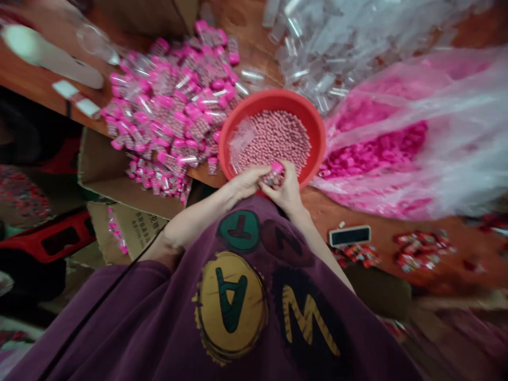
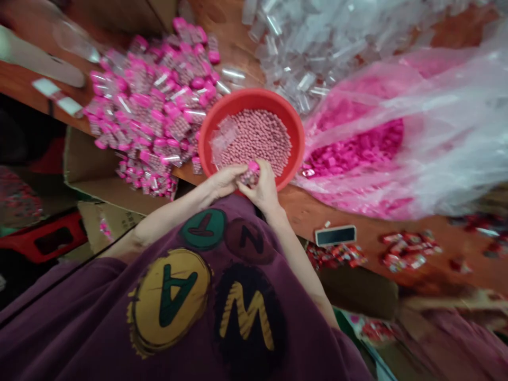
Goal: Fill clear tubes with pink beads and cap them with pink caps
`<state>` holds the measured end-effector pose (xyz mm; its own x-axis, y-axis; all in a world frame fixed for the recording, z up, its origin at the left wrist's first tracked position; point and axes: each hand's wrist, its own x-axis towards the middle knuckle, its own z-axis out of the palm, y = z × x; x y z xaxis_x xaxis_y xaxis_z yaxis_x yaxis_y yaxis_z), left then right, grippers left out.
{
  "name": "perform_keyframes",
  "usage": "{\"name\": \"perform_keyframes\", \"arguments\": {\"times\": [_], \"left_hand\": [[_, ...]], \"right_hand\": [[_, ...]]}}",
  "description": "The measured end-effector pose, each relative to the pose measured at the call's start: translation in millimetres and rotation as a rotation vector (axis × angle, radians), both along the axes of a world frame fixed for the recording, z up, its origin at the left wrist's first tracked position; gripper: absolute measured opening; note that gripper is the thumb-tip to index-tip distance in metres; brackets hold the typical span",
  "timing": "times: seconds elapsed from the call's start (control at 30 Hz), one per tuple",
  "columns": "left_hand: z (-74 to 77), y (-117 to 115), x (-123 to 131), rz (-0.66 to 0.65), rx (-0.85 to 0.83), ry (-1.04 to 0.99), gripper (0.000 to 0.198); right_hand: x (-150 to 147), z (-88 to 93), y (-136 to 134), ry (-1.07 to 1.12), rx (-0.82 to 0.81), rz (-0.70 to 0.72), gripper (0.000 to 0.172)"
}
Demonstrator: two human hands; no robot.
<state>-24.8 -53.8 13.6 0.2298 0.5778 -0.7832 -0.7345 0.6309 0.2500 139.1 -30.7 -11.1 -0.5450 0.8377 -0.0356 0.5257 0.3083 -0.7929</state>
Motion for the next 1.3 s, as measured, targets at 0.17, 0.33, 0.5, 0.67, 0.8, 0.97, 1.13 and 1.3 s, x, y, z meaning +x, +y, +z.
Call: {"name": "perform_keyframes", "arguments": {"times": [0.17, 0.33, 0.5, 0.67, 0.8, 0.97, 1.13, 1.3], "left_hand": [[-0.5, 7, -3, -0.045, -0.024, -0.165, 0.032], [10.0, 11, -42, 0.035, 0.066, -0.127, 0.023], [42.9, 10, -133, 0.321, 0.272, 0.439, 0.017], [47.4, 24, -227, 0.358, 0.227, 1.35, 0.022], [16.1, 35, -247, -0.041, -0.033, 1.707, 0.059], [-7.8, 37, -237, -0.212, -0.068, 1.798, 0.078], [4.0, 47, -238, -0.214, -0.083, 1.803, 0.083], [10.0, 48, -178, -0.37, 0.23, 1.859, 0.061]], "right_hand": [[3, 12.2, 14, 0.041, 0.006, -0.014, 0.065], [-44, 19.9, 47, 0.093, 0.118, 0.144, 0.056], [-137, 27.3, 64, 0.216, 0.202, 0.355, 0.092], [-158, 22.1, 46, 0.138, 0.194, 0.582, 0.063], [-107, -1.0, 31, -0.044, 0.13, 0.658, 0.04], [-19, -29.9, 22, -0.079, 0.0, 0.362, 0.033], [27, -37.6, 10, -0.136, -0.076, 0.111, 0.032], [20, -42.3, 2, -0.236, -0.03, 0.164, 0.035]]}}
